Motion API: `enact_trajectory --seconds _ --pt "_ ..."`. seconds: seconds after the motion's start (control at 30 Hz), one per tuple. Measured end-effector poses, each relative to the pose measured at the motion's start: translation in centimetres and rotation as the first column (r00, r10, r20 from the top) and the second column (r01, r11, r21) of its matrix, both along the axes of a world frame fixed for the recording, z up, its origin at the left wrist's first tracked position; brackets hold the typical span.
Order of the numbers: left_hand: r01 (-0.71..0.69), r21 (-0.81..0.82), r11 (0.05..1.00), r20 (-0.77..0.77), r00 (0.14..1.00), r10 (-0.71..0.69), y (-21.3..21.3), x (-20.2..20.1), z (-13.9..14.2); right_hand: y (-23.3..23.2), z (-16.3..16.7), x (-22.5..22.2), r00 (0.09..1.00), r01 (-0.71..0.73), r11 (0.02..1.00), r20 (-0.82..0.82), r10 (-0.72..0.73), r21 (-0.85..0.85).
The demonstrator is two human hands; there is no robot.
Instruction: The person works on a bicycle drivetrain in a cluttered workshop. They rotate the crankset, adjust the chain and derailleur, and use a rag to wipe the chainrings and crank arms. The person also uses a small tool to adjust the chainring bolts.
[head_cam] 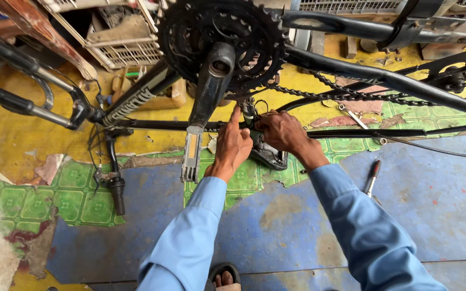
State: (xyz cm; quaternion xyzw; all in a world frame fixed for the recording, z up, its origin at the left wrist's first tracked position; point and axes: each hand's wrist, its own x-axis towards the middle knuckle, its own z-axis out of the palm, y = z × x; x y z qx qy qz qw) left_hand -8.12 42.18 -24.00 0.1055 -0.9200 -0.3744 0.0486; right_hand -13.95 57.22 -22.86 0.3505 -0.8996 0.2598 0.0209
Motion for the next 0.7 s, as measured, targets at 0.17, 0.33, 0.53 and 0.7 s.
enact_trajectory --seconds 0.17,0.33,0.53,0.7 --pt "0.022 0.065 0.998 -0.01 1.0 -0.021 0.1 0.9 1.0 0.9 2.5 -0.3 0.979 0.043 0.986 0.189 -0.073 0.159" --pt "0.011 0.012 1.0 0.112 0.994 -0.012 0.0 0.6 1.0 1.1 3.2 0.9 0.802 -0.009 0.972 0.579 0.146 -0.233" --pt "-0.006 0.004 1.0 -0.082 0.997 0.006 0.0 0.4 0.1 -0.3 -2.6 5.3 0.707 -0.152 0.988 0.699 0.102 0.01" --pt "-0.009 0.011 1.0 -0.072 0.997 0.01 0.0 0.6 0.0 -0.9 -6.1 4.7 0.764 0.64 0.677 0.394 -0.511 -0.363"
